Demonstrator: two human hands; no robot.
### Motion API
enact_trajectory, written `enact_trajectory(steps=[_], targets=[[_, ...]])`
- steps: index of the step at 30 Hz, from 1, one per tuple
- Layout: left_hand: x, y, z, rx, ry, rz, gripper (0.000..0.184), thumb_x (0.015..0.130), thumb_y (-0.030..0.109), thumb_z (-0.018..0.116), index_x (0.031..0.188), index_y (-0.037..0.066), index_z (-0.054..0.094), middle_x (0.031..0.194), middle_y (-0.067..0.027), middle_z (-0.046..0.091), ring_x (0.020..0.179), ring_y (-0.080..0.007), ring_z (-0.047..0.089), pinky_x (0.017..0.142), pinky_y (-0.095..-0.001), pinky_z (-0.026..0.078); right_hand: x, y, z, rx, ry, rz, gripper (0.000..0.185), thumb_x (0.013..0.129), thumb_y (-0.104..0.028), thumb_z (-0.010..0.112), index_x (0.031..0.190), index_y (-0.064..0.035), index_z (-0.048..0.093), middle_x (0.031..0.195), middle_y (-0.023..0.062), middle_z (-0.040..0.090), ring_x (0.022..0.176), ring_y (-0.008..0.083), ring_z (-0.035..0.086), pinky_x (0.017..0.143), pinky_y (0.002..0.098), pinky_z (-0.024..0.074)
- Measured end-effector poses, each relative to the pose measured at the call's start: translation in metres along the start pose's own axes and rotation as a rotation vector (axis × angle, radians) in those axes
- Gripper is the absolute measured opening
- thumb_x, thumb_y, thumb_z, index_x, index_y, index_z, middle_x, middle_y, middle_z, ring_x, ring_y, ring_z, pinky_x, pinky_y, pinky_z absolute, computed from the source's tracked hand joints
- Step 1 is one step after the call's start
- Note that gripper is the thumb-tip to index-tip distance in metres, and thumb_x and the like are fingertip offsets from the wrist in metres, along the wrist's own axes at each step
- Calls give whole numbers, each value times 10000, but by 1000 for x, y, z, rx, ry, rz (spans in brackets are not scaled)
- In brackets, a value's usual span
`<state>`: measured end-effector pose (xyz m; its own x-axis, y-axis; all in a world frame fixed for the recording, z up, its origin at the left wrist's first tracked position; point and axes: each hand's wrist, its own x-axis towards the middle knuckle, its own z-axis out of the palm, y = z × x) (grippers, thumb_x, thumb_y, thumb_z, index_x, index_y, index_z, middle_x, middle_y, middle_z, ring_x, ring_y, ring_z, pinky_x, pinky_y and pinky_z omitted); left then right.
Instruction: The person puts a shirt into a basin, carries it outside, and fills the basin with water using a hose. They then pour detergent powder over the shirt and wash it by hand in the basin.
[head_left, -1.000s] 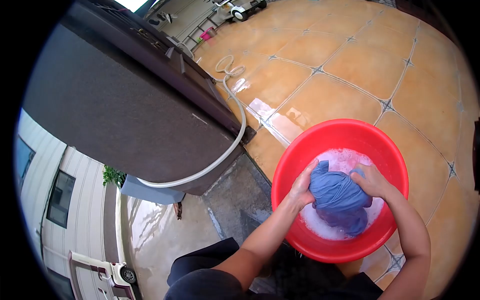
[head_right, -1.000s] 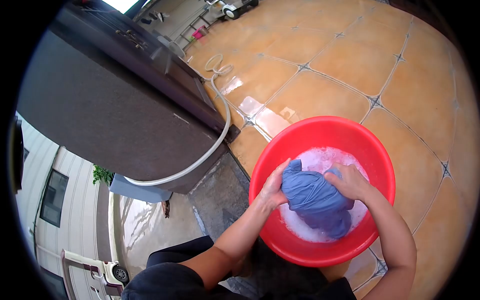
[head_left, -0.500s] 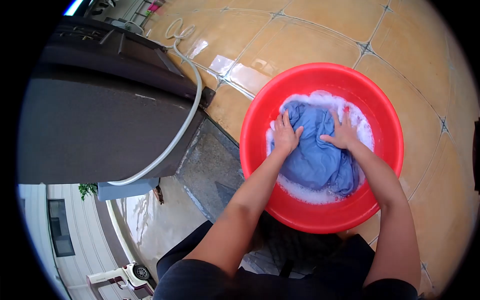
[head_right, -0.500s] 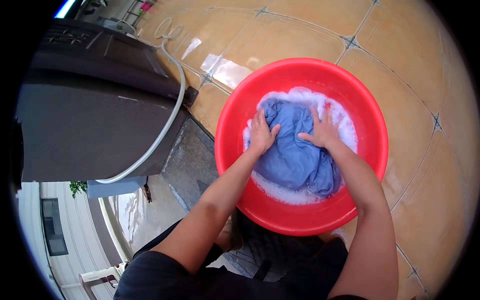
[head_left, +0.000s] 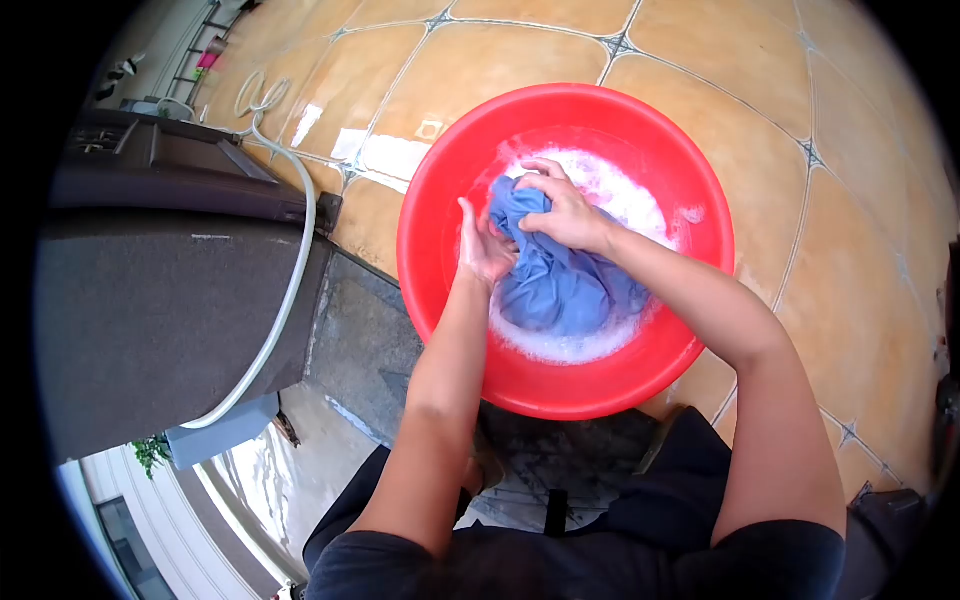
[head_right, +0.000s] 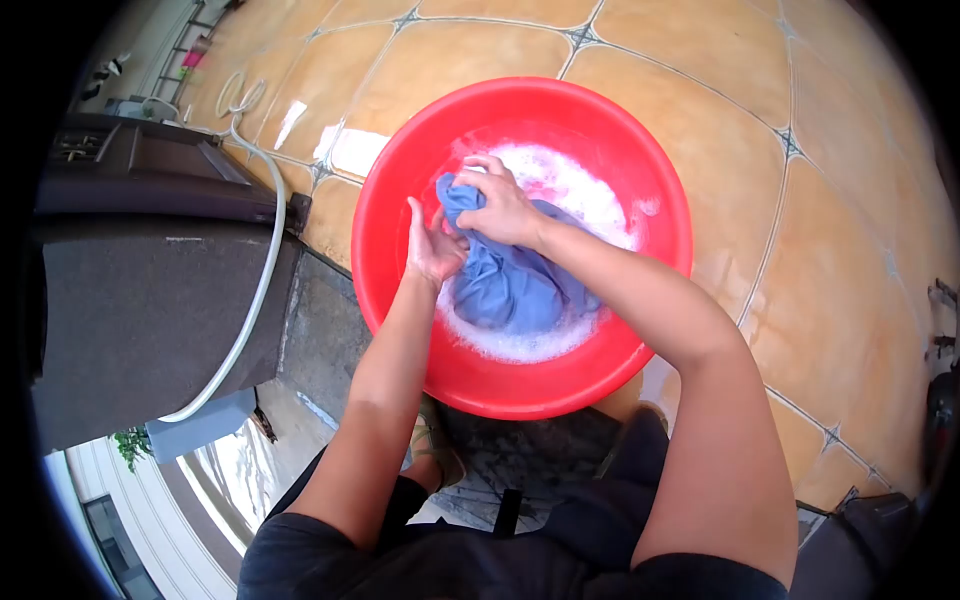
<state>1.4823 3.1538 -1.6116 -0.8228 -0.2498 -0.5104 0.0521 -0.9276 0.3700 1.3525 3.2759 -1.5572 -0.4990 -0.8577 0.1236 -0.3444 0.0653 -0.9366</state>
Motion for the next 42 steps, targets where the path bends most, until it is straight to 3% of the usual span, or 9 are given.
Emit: enact_trajectory(steps=[3,13,17,23,27,31,35,40,42], targets=[[-17,-14,32,-108,-393,164,502,890,502,506,1170,90,572,1116,-124,626,1028,-295,608,940,-480,459,-55,-82,44,-214,-191,-331,314,674,-287,681,913,-94,614,1385,100,395,1339,356,293,956,755,138],[13,-37,48,-392,-139,275,441,908,445,490,1107,67,600,1039,-113,653,985,-289,628,931,-474,466,-25,-60,24,-502,208,-544,220,679,-254,694,818,-121,588,721,84,574,702,283,609,709,394,466],[0,-46,72,-243,101,254,420,916,422,484,1082,57,611,1008,-109,664,967,-287,636,928,-472,469,20,-43,-22,-303,405,-38,274,726,-257,674,867,-37,591,762,196,633,757,386,632,659,468,499],[-67,21,74,425,434,580,270,847,176,637,1038,-13,617,960,-134,654,895,-239,643,796,-372,521,-3,21,-136,-439,220,83,268,729,-205,659,898,-12,585,806,210,630,812,373,624,746,421,501],[-12,17,51,1520,1019,835,459,824,303,663,1133,3,503,1139,-221,535,974,-345,577,823,-428,468,-18,46,-118,-842,-209,-50,648,721,-269,675,1310,-175,422,1391,198,344,1316,352,305,1070,430,309],[42,-28,-21,2382,559,567,595,869,324,547,1402,258,291,1459,-254,198,1281,-482,278,1000,-636,257,-25,68,-25,-969,-241,464,855,780,-520,629,1473,-284,186,1517,186,140,1402,361,139,1131,485,156],[40,-28,-55,2714,292,417,536,849,332,519,1375,312,414,1503,-205,158,1322,-451,239,1018,-667,201,-13,90,-15,-1035,-470,67,676,807,-480,591,1392,-225,368,1480,158,260,1356,350,254,1078,519,242],[54,-32,-31,1566,927,429,534,845,592,503,1194,193,572,1383,-217,373,1218,-400,406,1012,-481,350,32,79,14,-703,-44,663,365,725,-293,630,1047,-127,672,1065,161,620,1077,321,550,916,459,429],[68,0,-43,560,236,309,548,854,607,480,1126,144,588,1211,-180,504,1070,-334,517,898,-448,438,6,51,48,-336,9,258,398,677,-222,623,1044,-71,660,1089,160,601,1103,329,532,942,423,422]])
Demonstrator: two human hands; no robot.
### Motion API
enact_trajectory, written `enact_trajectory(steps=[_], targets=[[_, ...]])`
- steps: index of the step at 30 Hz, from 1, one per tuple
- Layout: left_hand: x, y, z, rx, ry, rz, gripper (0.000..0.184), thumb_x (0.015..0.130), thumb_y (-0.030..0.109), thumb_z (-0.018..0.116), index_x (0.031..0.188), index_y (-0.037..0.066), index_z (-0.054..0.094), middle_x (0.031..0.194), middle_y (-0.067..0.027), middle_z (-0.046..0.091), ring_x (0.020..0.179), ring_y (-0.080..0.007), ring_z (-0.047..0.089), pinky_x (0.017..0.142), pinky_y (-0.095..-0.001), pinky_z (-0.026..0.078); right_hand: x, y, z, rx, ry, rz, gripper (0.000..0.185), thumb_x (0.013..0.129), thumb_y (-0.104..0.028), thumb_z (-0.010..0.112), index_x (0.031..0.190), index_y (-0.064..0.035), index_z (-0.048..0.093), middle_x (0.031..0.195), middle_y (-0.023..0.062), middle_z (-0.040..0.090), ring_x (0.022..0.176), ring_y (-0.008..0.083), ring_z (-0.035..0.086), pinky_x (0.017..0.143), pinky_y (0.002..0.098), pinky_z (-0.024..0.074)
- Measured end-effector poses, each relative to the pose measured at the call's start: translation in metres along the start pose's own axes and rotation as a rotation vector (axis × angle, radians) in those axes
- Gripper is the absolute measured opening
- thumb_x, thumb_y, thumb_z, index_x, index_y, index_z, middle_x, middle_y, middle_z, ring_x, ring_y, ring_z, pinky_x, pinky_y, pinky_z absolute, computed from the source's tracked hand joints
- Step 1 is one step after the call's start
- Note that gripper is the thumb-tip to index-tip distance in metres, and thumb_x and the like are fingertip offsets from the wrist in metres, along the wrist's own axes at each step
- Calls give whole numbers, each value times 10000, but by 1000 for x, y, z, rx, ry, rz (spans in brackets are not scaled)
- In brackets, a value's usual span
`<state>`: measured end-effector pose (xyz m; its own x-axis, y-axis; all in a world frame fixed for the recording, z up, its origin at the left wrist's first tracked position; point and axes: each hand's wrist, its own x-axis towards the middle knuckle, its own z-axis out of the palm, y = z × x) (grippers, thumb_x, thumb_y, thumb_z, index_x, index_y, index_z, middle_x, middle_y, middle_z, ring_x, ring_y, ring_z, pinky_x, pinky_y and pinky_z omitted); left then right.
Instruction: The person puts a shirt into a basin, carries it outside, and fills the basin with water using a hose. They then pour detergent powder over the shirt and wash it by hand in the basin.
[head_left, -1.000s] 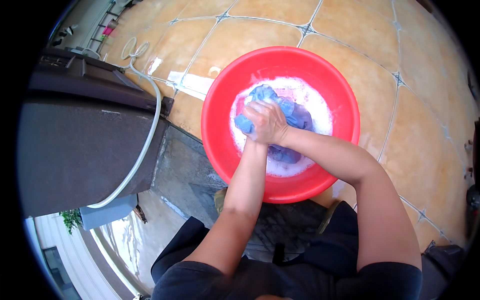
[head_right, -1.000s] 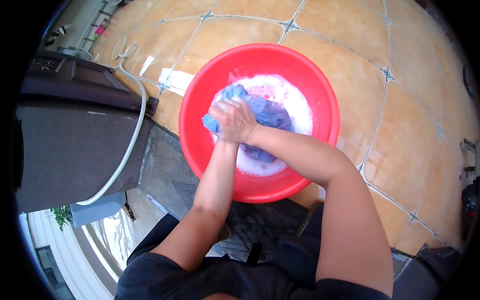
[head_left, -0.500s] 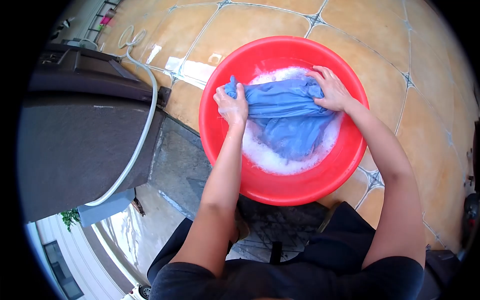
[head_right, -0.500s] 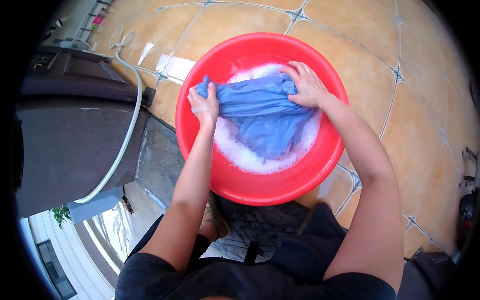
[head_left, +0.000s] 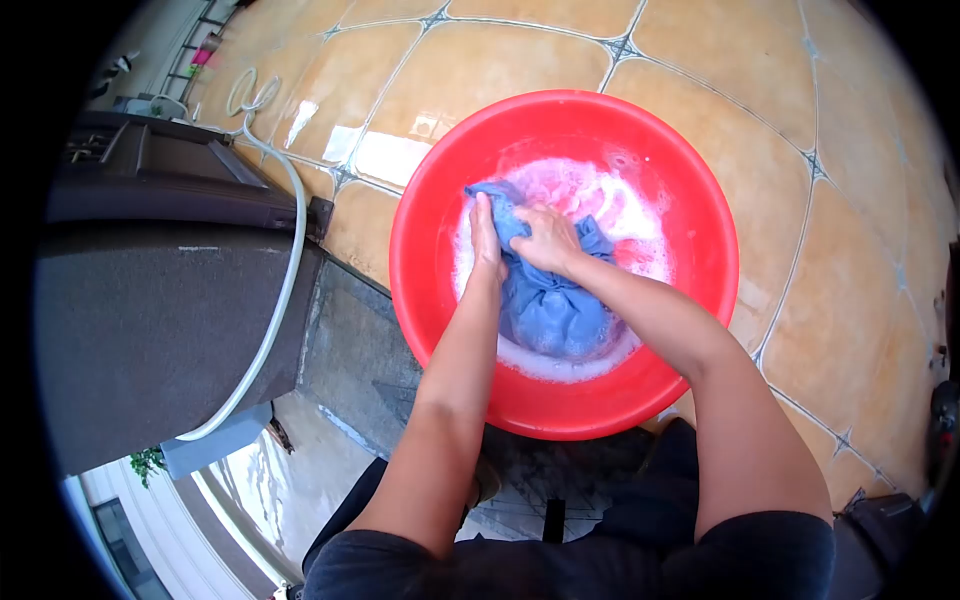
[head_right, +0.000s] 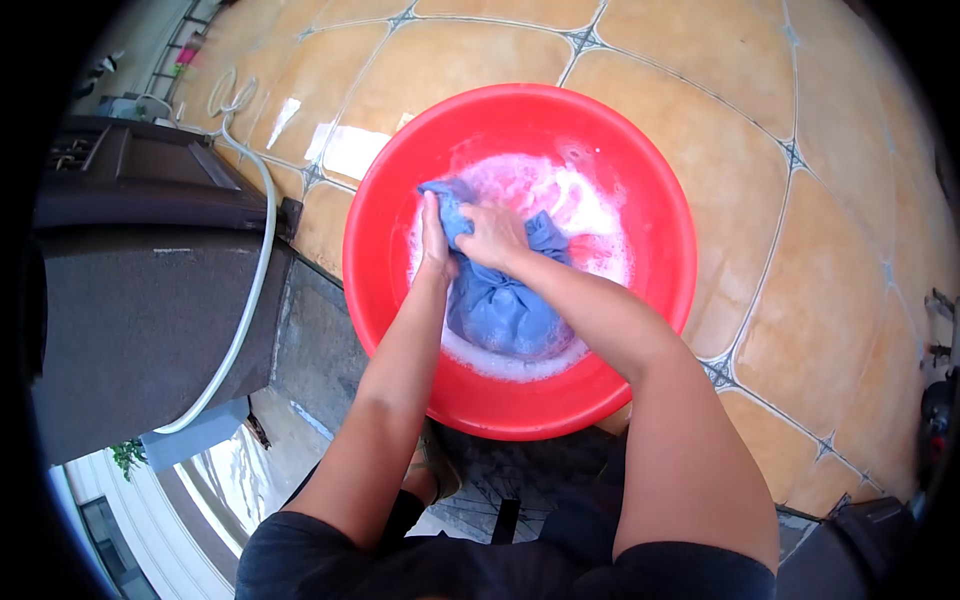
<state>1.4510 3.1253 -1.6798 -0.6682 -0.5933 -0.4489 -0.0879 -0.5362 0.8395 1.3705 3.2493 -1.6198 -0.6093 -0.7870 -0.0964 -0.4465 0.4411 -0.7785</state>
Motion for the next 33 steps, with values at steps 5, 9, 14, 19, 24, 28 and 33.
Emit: enact_trajectory(steps=[5,9,14,19,24,28,33], targets=[[-75,56,39,-728,-469,-42,442,886,513,494,949,91,610,903,-76,620,811,-219,614,710,-360,516,-73,-84,-10,-61,158,-522,310,614,-215,685,910,-123,670,1154,112,503,1202,328,405,959,525,322],[-102,35,58,-900,-459,-64,411,883,473,500,936,82,611,903,-76,629,826,-231,618,738,-372,514,-72,-67,-2,-93,231,-539,272,648,-295,714,843,-114,655,1000,76,587,1035,284,533,816,451,447],[-50,17,73,-895,-207,-78,371,880,424,508,921,70,613,902,-77,640,845,-246,624,773,-386,512,-31,-53,-32,-73,261,-448,171,728,-251,630,764,-85,610,803,133,639,800,338,624,643,441,507],[-95,62,82,-320,107,1,300,860,346,584,902,51,619,912,-76,655,873,-249,631,790,-380,504,15,-11,-105,-198,409,-39,294,783,-322,583,783,-30,606,758,211,645,762,389,634,694,475,509],[-98,102,65,863,651,401,535,812,419,667,1061,-19,486,998,-227,608,878,-358,611,805,-444,471,-12,10,-150,-483,-64,26,434,838,-317,558,1225,-125,513,903,207,660,890,376,631,792,501,480],[-64,39,62,1435,564,491,768,771,469,675,1352,105,331,1373,-252,295,1250,-425,332,984,-504,356,10,59,-103,-1079,70,-329,681,886,-300,515,1477,-252,180,1414,169,368,1311,321,348,1036,576,223],[-57,-24,21,1918,-103,306,793,824,475,599,1459,213,204,1474,-247,166,1347,-419,219,1074,-558,214,-15,77,-13,-813,-164,-264,623,905,-314,516,1459,-250,240,1419,141,366,1317,301,343,1035,576,226]])
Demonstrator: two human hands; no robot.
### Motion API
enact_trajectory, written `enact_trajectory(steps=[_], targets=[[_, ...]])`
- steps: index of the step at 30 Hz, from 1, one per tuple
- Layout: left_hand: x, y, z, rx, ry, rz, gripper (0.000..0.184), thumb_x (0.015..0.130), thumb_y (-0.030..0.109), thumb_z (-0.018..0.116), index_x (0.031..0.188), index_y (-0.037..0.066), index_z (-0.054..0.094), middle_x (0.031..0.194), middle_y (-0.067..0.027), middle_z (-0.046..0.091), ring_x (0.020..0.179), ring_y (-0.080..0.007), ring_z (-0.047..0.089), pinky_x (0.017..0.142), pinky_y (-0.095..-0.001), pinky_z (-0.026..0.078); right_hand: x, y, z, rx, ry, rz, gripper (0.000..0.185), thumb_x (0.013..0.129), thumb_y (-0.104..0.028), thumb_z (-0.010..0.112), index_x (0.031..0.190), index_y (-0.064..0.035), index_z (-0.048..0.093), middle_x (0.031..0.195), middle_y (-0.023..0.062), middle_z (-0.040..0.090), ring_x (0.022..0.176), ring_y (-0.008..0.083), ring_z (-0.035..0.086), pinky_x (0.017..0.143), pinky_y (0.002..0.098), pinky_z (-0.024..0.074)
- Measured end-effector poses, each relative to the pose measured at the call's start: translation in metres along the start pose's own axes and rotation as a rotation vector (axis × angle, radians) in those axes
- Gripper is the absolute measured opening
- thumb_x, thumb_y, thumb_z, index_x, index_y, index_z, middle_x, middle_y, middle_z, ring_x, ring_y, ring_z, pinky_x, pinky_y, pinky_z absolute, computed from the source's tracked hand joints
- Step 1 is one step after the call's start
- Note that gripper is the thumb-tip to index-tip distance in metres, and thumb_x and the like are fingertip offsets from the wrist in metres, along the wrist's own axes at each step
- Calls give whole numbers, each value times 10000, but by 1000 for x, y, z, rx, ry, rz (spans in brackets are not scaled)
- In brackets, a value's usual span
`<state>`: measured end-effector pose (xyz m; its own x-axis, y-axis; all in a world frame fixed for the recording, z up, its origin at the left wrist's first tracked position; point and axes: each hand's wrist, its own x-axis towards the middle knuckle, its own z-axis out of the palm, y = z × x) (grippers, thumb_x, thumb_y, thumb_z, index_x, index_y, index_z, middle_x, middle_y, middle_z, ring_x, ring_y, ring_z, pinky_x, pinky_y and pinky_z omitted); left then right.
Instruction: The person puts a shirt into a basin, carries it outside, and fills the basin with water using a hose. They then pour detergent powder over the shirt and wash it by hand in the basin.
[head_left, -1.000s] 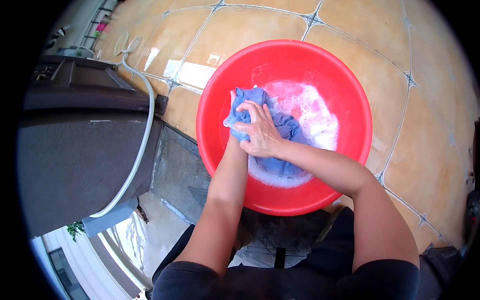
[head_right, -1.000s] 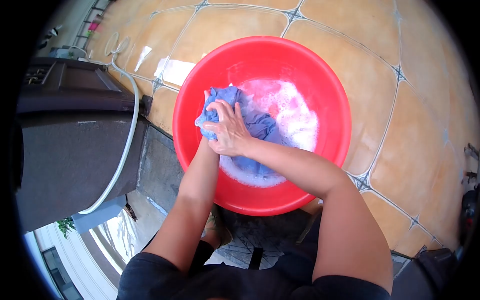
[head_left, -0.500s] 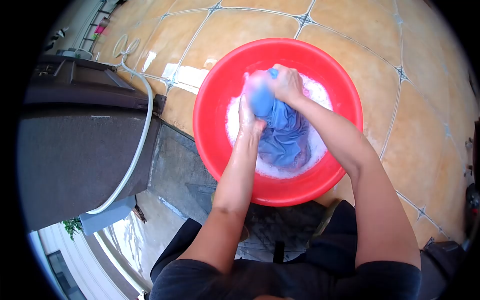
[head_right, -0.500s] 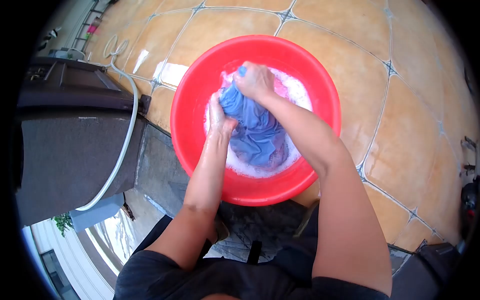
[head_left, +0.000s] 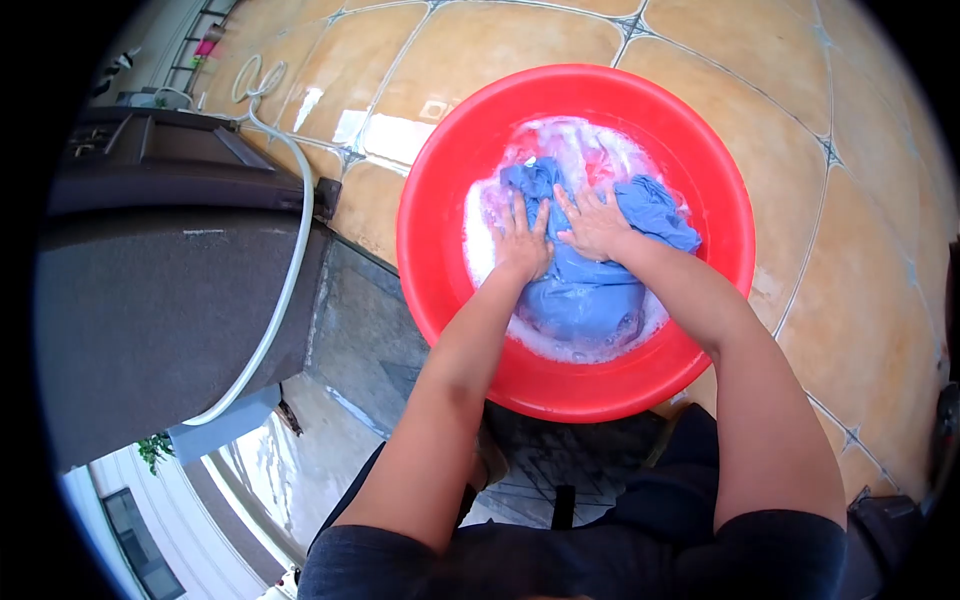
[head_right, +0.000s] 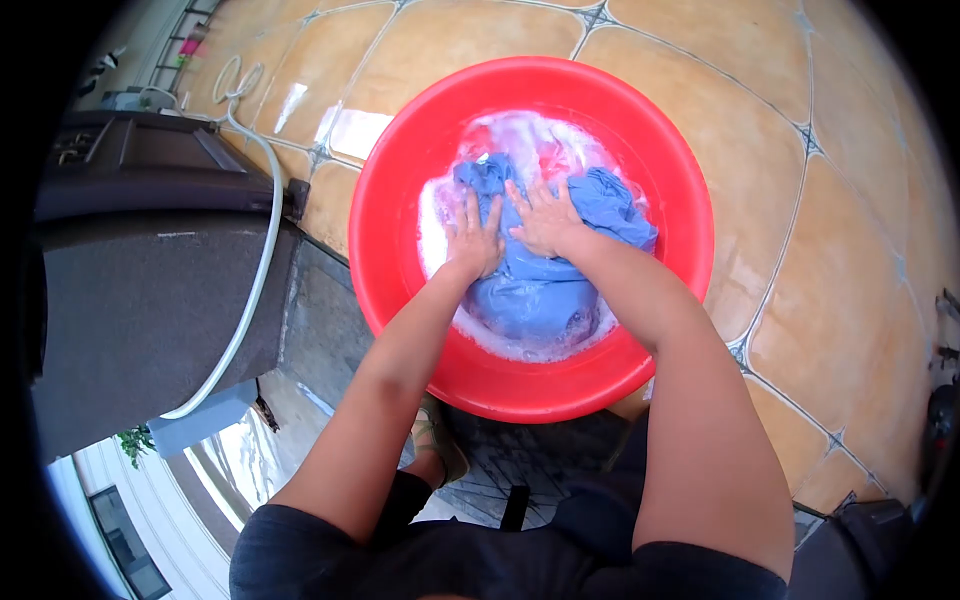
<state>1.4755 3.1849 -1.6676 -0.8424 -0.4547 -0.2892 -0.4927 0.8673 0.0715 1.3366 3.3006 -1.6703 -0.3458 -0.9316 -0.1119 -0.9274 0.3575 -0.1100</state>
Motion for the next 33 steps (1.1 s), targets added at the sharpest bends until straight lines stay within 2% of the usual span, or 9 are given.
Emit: enact_trajectory(steps=[4,5,9,12,16,19,29,32,33], targets=[[8,-42,-23,-687,-9,-140,714,838,437,598,1432,180,295,1453,-253,212,1338,-408,245,1077,-470,263,28,31,-27,209,-125,287,553,893,-376,532,1399,-216,375,1372,130,424,1243,308,434,1029,610,208],[21,-49,-6,-1036,234,-391,715,846,472,582,1423,146,312,1453,-254,228,1326,-386,289,1074,-388,283,28,10,-15,47,263,445,456,895,-303,523,1333,-192,459,1284,132,505,1145,296,523,1005,573,295],[41,-36,-9,-1645,117,-415,750,847,571,526,1416,134,307,1409,-221,307,1256,-356,385,1043,-399,314,24,-19,-11,258,-95,10,377,846,-185,531,1219,-138,547,1186,163,559,1073,330,567,898,434,461],[24,-19,-51,-2259,-320,-379,821,829,705,436,1384,110,330,1305,-163,457,1137,-308,508,962,-432,412,48,-2,-44,728,3,665,384,795,-223,575,1162,-108,580,1157,186,558,1068,371,559,909,440,457],[30,5,-47,-2598,-256,-301,804,815,739,397,1378,166,356,1349,-124,423,1171,-291,486,970,-492,411,17,-64,-71,875,524,144,295,674,-207,602,941,-91,646,1258,151,453,1179,358,420,965,491,362],[31,-9,-20,-2609,-396,206,592,887,592,418,1259,137,495,1254,-103,530,1147,-276,512,975,-459,416,-36,-104,-108,576,539,-75,250,666,-201,616,893,-96,598,1259,116,478,1233,329,384,955,611,246],[-10,75,-107,-2446,-90,-532,443,957,430,402,1133,63,577,1136,-128,603,1066,-243,568,938,-372,443,18,-33,-109,811,510,379,310,871,-360,534,891,-60,608,889,201,623,840,411,596,729,472,474],[54,13,-10,-2694,-670,781,431,965,415,406,1111,57,595,1063,-132,628,988,-241,597,890,-378,467,-14,-73,-116,810,718,245,311,906,-283,503,788,-9,590,751,239,585,757,427,578,686,473,451],[28,31,-47,-2459,-126,6,351,950,373,472,1012,58,615,939,-109,637,861,-229,613,792,-365,499,-7,-65,-112,826,652,264,327,913,-284,486,776,-4,584,745,245,582,754,433,575,682,476,449]])
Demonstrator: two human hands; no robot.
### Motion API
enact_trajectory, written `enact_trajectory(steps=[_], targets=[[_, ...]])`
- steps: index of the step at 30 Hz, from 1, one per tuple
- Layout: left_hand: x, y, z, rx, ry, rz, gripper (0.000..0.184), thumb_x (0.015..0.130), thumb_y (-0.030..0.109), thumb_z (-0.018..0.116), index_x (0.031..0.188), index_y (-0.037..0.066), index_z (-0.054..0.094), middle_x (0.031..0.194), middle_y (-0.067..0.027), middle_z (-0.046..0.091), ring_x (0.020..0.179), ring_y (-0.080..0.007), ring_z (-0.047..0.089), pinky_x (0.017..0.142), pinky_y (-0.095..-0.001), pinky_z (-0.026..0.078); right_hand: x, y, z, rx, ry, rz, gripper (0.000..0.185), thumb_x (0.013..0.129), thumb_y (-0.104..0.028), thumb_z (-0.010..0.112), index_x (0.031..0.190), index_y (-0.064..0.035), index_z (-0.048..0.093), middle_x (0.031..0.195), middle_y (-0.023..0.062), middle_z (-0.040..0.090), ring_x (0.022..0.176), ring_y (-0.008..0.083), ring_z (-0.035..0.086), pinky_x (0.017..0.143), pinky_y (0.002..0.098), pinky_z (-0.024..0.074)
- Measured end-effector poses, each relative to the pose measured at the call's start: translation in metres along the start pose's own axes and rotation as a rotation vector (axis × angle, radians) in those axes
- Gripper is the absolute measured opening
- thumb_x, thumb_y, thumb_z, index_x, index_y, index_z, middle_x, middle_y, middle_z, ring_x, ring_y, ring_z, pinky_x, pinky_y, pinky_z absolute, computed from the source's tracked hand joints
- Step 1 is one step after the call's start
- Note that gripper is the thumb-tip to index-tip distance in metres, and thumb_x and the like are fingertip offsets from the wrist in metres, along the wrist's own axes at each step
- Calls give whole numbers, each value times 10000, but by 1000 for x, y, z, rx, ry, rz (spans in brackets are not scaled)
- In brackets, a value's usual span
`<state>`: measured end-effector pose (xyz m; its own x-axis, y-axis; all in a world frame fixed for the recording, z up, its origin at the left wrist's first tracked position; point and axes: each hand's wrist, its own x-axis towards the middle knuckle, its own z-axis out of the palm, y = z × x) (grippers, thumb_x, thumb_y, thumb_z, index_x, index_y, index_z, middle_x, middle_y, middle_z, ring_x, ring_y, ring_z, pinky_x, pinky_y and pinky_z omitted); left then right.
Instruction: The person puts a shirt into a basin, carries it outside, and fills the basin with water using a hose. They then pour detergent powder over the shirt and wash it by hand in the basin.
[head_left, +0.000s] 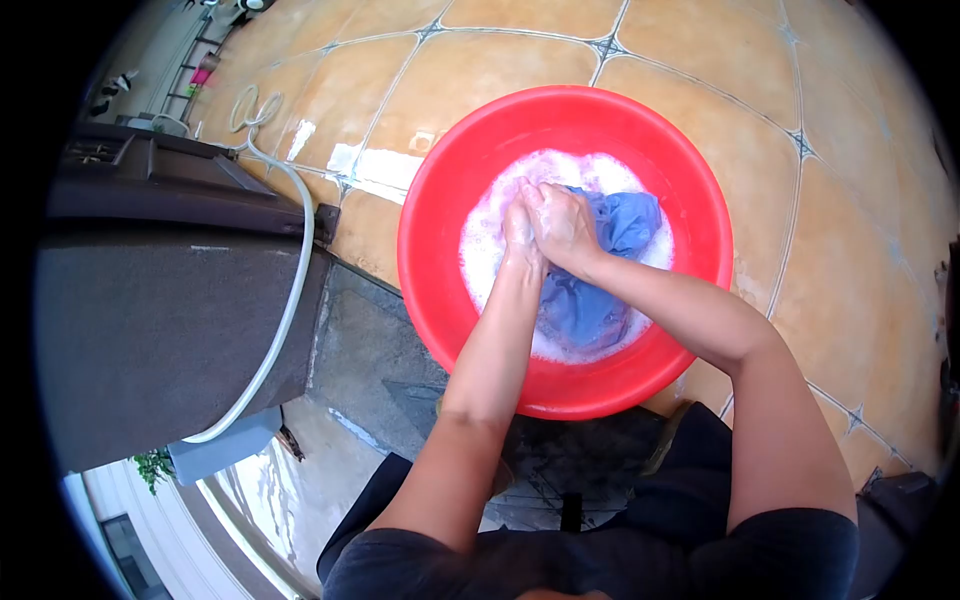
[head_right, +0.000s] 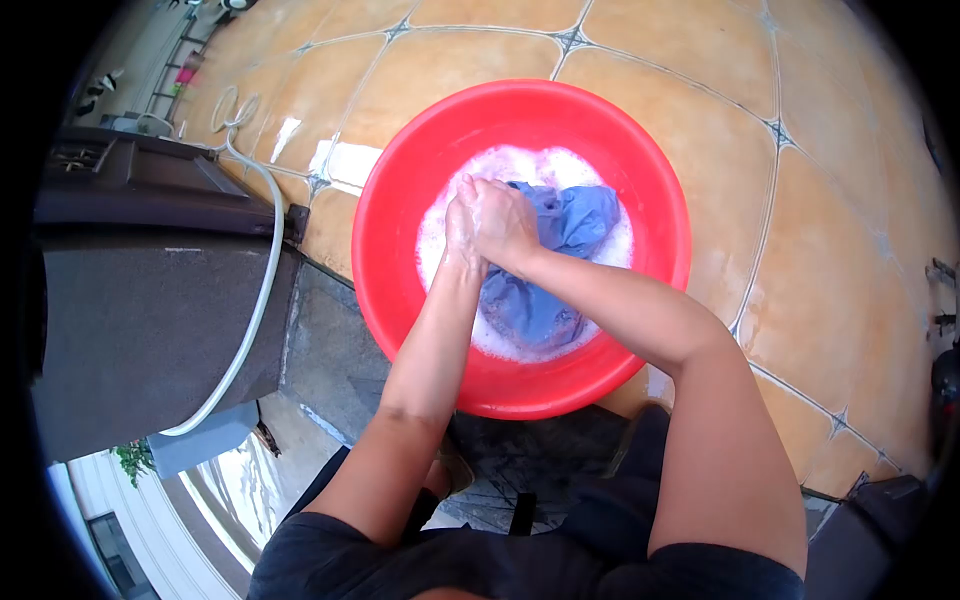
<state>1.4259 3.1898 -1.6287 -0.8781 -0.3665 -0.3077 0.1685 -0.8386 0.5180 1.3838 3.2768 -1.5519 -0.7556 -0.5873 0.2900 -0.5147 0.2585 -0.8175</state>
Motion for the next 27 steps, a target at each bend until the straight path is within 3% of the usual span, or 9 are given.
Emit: enact_trajectory(steps=[3,9,11,17,19,21,23,24,27], targets=[[-31,13,76,117,398,-163,273,945,310,509,937,54,603,844,-73,621,786,-208,604,719,-333,504,39,53,-8,-60,-29,103,413,950,-308,398,765,12,581,763,269,585,778,442,577,681,487,443],[-68,85,57,380,250,142,435,800,-50,638,543,157,355,592,36,440,595,-87,440,578,-251,380,68,39,-59,203,-276,59,443,951,-390,417,817,-2,583,759,223,611,775,413,598,700,475,463],[-83,108,57,511,194,298,455,801,-81,618,560,157,315,584,54,378,567,-71,359,559,-235,325,67,8,-85,118,-329,-194,430,958,-398,412,883,-11,583,734,211,603,756,366,617,681,446,470],[-110,140,81,658,290,613,416,722,-166,535,594,142,286,592,29,375,552,-55,348,524,-210,303,79,-35,-109,295,-448,-173,329,987,-294,377,970,-30,573,759,120,625,711,205,613,655,336,491],[-99,143,34,1048,373,651,218,698,-119,531,706,81,444,733,-56,486,694,-162,460,638,-290,387,97,9,-93,552,-470,-59,282,966,-248,405,1039,-40,581,904,81,665,821,195,633,738,329,502],[-79,130,4,1712,480,697,207,697,-72,557,864,51,558,907,-127,549,864,-249,525,775,-355,436,97,67,-68,270,-477,-78,343,920,-245,486,1215,-78,537,1158,129,613,1089,245,577,900,348,463],[-58,101,-13,2058,235,505,540,734,88,611,1261,87,494,1296,-225,423,1228,-381,378,1035,-439,311,74,119,-40,-260,-584,-268,553,902,-239,518,1423,-177,342,1429,145,379,1340,286,338,1091,415,288],[-40,82,-23,2086,231,356,637,758,181,623,1347,112,393,1380,-232,327,1290,-400,300,1075,-457,249,52,116,-35,-518,-679,-103,683,877,-257,541,1472,-295,206,1521,129,198,1402,333,178,1128,508,137],[-10,35,-30,2162,379,-84,884,782,433,652,1477,180,168,1505,-227,147,1376,-417,173,1111,-507,185,0,128,-2,-817,-765,-230,612,881,-344,554,1436,-289,302,1491,122,266,1383,348,212,1099,537,186]])
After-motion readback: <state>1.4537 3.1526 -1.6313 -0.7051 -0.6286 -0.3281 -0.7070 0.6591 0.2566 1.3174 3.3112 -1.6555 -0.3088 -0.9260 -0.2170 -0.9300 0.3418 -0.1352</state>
